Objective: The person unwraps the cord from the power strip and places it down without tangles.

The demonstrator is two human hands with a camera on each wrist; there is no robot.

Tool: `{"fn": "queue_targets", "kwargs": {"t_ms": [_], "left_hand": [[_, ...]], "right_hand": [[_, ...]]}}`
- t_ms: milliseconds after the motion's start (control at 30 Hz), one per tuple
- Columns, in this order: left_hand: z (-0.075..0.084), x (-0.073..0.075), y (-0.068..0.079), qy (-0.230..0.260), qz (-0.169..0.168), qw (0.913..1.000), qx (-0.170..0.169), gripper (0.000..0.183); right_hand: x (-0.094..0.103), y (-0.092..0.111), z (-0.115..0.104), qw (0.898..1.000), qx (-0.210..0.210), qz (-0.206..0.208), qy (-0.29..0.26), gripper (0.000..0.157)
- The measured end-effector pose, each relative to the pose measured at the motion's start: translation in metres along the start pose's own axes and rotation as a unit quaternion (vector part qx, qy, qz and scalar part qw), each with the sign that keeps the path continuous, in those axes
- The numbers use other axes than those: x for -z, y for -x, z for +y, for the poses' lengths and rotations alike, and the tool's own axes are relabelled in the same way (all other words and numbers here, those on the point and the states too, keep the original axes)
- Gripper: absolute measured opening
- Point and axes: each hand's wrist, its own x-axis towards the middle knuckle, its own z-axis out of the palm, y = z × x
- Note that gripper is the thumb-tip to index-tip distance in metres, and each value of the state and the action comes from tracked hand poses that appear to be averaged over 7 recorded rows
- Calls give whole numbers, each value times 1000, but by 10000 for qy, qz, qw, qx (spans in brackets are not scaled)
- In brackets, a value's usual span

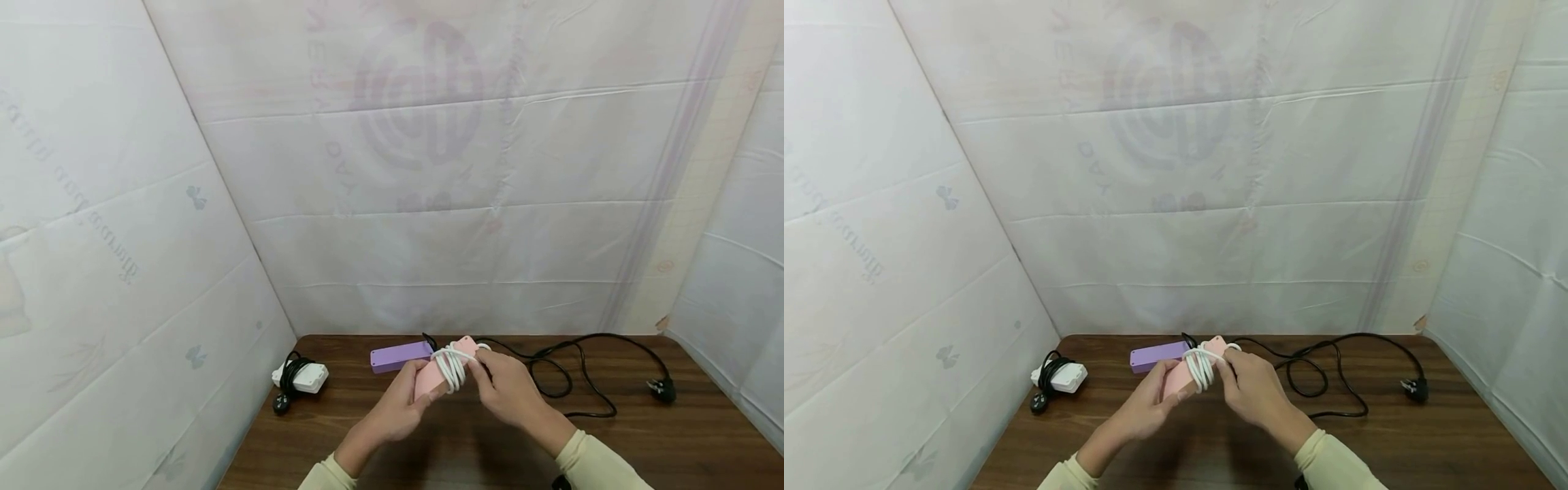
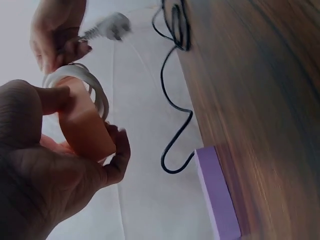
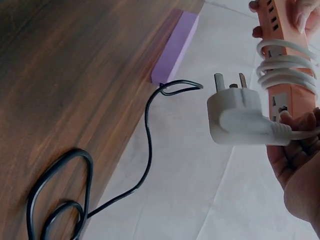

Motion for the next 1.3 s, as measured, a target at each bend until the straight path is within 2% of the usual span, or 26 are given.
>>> {"fn": "queue_targets", "kwargs": {"t_ms": [167, 367, 467, 700, 900, 1100, 1200, 1300], "left_hand": [[-1, -3, 2, 62, -96, 9999, -97, 47], [-1, -4, 3, 84, 22, 9999, -88, 51], [-3, -5, 3, -36, 41, 9998, -209, 51], [-9, -9, 4, -191, 81, 9983, -542, 49], [-15, -9, 5, -190, 180, 9979, -593, 49], [-16, -6, 8, -472, 348, 9959, -687, 49], [-15, -4, 9, -563, 398, 9945, -785, 49], [-13, -3, 10, -554, 364, 9945, -816, 49]], "right_hand": [[2, -3, 0, 9997, -242, -45, 31, 38], [3, -3, 0, 9983, -471, -271, -186, 34], [2, -3, 0, 9976, -554, -350, -232, 30], [2, -4, -1, 9979, -524, -350, -180, 29], [5, -8, 1, 9982, -500, -324, -116, 34], [6, -11, 5, 9982, -499, -276, -172, 35], [7, -13, 9, 9979, -581, -210, -205, 35], [11, -13, 13, 9952, -787, -308, -483, 34]]}}
